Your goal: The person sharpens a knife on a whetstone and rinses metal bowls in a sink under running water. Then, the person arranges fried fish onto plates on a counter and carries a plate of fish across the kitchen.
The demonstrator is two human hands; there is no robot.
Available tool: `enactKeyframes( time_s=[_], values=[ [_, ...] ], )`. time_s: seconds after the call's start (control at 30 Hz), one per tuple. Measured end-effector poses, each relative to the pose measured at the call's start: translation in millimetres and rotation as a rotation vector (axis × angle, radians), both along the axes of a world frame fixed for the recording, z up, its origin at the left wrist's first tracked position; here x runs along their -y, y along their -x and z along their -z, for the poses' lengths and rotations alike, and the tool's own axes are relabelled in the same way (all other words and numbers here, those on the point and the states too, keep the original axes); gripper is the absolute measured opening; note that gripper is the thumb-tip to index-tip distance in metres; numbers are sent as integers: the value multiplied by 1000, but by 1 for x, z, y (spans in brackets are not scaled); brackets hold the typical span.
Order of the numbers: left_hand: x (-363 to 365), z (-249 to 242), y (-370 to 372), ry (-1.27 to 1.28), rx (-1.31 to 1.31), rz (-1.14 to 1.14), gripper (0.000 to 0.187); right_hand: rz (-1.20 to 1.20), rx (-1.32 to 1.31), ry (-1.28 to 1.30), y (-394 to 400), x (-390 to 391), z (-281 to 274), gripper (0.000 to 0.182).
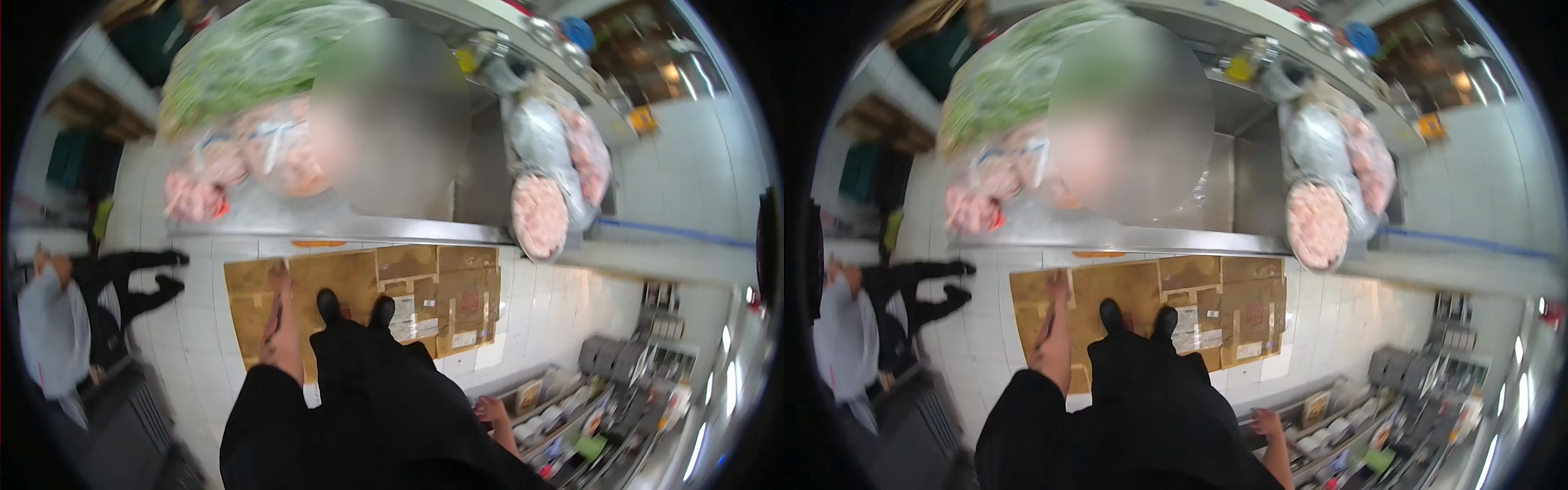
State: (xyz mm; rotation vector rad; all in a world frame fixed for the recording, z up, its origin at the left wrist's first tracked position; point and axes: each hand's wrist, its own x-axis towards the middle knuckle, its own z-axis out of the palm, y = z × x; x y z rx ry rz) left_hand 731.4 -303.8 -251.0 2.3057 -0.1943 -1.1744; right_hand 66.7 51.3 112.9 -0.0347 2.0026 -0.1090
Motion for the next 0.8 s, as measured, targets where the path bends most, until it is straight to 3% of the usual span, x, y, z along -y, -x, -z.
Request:
enactKeyframes(
  time_s=[0.07, 0.1, 0.13, 0.17, 0.2, 0.27, 0.37, 0.43, 0.53, 0.6, 0.7, 0.8],
  values=[
    [-73, 38, -3, -81, 249, 397, 56, 92, 107, 111, 18, -12, 23, 28],
    [-115, 88, -30, -123, 164, 634, 59, 46, 31, 167, 12, -3, 21, 31],
    [-128, 0, -8, -218, 32, 665, 52, -120, -112, 94, -10, 31, 0, 30],
    [-153, 5, -21, -307, -71, 838, 49, -119, -125, 114, 11, 26, 25, 31],
    [-189, 57, -47, -159, 243, 1588, 49, -140, -102, 204, 24, 32, 38, 33],
    [-198, -13, -43, -399, -107, 1174, 48, -216, -131, 202, 57, 52, 71, 31],
    [-189, -93, -39, -534, -249, 557, 49, -234, -175, 271, 79, 123, 80, 38],
    [-180, -90, -69, -445, -257, 474, 50, -413, -148, 276, 102, 176, 98, 37],
    [-173, -132, -65, -232, -107, 289, 52, -406, -63, 383, 124, 252, 129, 38],
    [-160, -178, -33, -189, -43, 215, 52, -558, -27, 400, 129, 308, 132, 40],
    [-122, -225, 21, -114, 29, 196, 51, -462, 72, 504, 125, 382, 146, 37],
    [-131, -219, 58, -16, 48, 212, 47, -469, 148, 529, 123, 423, 155, 36]
  ],
)
